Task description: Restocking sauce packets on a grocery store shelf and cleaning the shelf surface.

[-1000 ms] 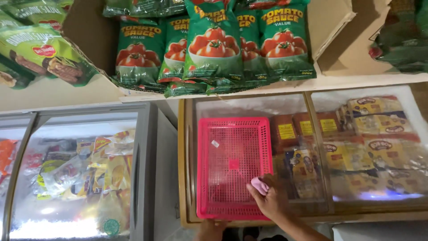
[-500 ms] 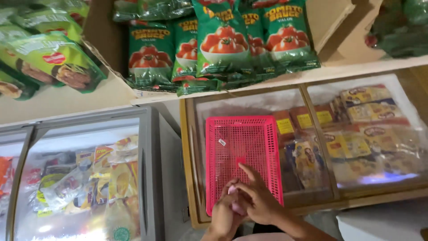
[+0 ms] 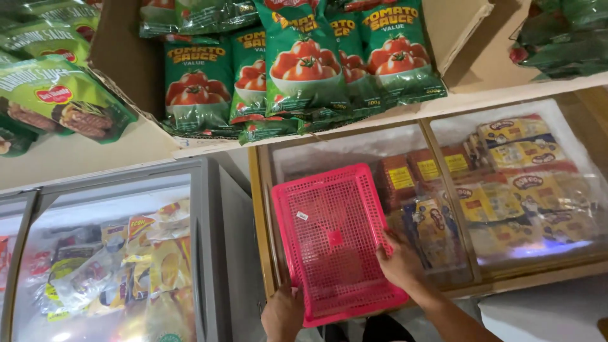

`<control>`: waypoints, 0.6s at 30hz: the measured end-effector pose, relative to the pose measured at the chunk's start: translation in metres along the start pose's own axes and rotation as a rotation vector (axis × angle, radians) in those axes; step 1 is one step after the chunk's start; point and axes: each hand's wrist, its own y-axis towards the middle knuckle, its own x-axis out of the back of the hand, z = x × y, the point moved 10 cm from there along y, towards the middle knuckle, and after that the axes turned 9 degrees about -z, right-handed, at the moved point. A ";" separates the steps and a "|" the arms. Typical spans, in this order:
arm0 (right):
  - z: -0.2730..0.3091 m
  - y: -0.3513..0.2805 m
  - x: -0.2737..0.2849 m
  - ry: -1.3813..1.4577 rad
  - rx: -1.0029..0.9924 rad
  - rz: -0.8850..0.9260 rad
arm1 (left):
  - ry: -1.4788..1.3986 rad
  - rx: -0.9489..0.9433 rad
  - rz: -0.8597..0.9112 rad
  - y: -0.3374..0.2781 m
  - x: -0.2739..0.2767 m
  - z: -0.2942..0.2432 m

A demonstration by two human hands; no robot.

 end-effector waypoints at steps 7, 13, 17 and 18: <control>0.044 0.009 0.033 -0.050 0.141 -0.016 | -0.007 -0.072 0.055 0.005 0.016 -0.012; 0.183 0.026 0.141 0.102 0.426 -0.259 | 0.064 -0.092 0.015 0.000 0.049 -0.041; 0.283 0.030 0.226 0.146 0.764 -0.538 | -0.045 -0.142 -0.092 0.016 0.042 -0.039; 0.303 0.025 0.247 0.124 0.880 -0.654 | -0.114 -0.173 -0.163 0.018 0.045 -0.040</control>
